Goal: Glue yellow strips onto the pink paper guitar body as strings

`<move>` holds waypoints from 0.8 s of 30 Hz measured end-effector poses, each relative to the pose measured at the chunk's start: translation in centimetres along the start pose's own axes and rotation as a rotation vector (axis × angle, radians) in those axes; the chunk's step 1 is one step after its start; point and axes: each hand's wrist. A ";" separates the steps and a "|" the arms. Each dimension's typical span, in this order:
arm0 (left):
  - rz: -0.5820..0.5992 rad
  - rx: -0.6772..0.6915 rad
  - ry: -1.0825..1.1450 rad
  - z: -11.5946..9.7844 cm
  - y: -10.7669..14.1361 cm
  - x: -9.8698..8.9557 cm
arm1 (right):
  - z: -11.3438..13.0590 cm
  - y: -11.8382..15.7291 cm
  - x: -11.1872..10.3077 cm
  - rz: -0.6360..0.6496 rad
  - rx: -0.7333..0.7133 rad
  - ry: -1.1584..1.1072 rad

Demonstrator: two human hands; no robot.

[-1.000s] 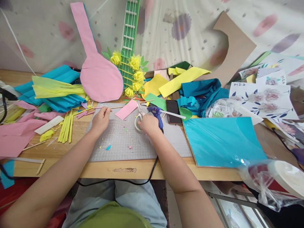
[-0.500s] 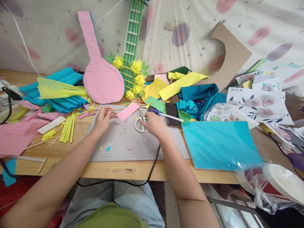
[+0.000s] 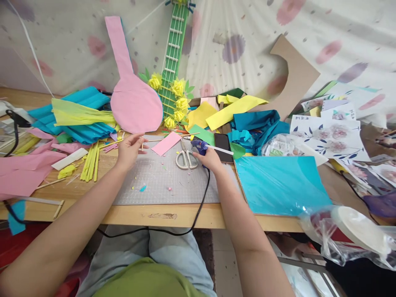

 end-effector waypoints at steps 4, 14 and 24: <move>0.117 -0.341 0.162 -0.9 0.6 0.4 | 0.6 0.1 2.0 -0.178 0.200 -0.104; 0.263 -0.456 0.464 0.9 2.1 0.7 | 4.1 -0.1 1.3 -0.069 -0.006 -0.917; -0.090 -0.141 0.471 2.3 0.1 0.2 | 11.7 2.3 8.4 0.026 0.119 -1.397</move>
Point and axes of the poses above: each hand's wrist, its own y-axis away from the middle knuckle, its own x-axis out of the palm, z = x × y
